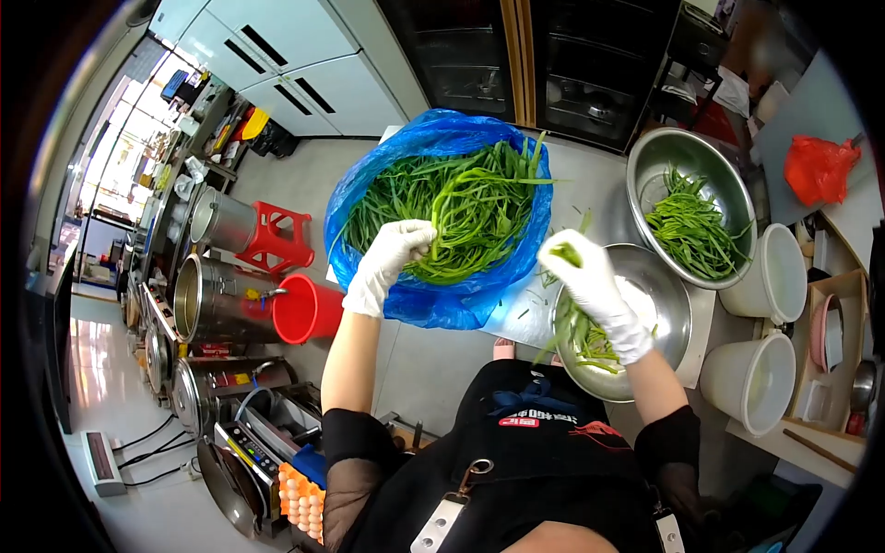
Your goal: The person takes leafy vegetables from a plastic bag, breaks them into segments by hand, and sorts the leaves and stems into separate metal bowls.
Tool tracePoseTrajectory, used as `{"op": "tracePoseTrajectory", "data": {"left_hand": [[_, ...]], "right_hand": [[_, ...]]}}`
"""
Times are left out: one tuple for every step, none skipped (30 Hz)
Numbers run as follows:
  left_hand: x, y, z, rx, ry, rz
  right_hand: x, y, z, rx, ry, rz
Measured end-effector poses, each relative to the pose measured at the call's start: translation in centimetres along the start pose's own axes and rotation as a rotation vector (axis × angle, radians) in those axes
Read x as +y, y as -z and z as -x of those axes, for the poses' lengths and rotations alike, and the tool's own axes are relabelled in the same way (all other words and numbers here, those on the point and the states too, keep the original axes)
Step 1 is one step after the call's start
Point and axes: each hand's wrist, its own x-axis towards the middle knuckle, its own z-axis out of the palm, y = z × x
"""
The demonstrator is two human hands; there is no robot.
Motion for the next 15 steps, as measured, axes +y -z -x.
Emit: {"op": "tracePoseTrajectory", "data": {"left_hand": [[0.1,-0.9,0.8,0.016,-0.011,0.024],[0.4,-1.9,1.7,0.038,-0.028,0.023],[0.4,-2.7,2.4,0.036,-0.054,0.034],[0.5,-3.3,3.0,0.034,-0.08,0.044],[0.6,-3.6,3.5,0.019,-0.095,0.003],[1.2,-4.3,4.3,-0.005,-0.102,0.024],[1.3,-4.6,4.9,-0.015,-0.12,0.023],[1.4,-4.9,5.4,-0.024,-0.139,0.022],[1.5,-5.3,5.9,-0.011,-0.139,0.058],[1.0,-5.1,5.9,0.001,-0.149,0.04],[0.9,-5.2,6.2,0.024,-0.152,0.049],[0.9,-5.5,6.5,0.047,-0.153,0.059],[0.6,-5.6,6.6,0.053,-0.157,0.074],[0.2,-5.5,6.6,0.059,-0.161,0.089],[-0.2,-5.5,6.6,0.064,-0.167,0.103]], "right_hand": [[-0.3,-1.3,-0.6,0.028,0.155,0.148],[-0.6,-2.4,-1.3,0.053,0.309,0.297],[-1.0,-3.2,-1.8,0.015,0.374,0.413],[-1.3,-3.9,-2.3,-0.025,0.439,0.53],[-1.5,-4.8,-2.6,-0.048,0.511,0.626],[-1.5,-5.5,-3.2,-0.041,0.667,0.691],[-1.0,-6.2,-3.4,-0.067,0.713,0.803],[-0.5,-6.8,-3.6,-0.094,0.758,0.915],[-0.4,-7.3,-3.6,-0.097,0.772,0.937],[-0.3,-7.4,-3.5,-0.102,0.787,0.945],[-0.3,-7.5,-3.4,-0.108,0.801,0.951],[-0.2,-7.5,-3.3,-0.115,0.814,0.958],[0.0,-7.5,-3.3,-0.104,0.836,0.934],[0.3,-7.7,-3.2,-0.108,0.82,0.924],[0.6,-7.8,-3.2,-0.112,0.804,0.915]]}}
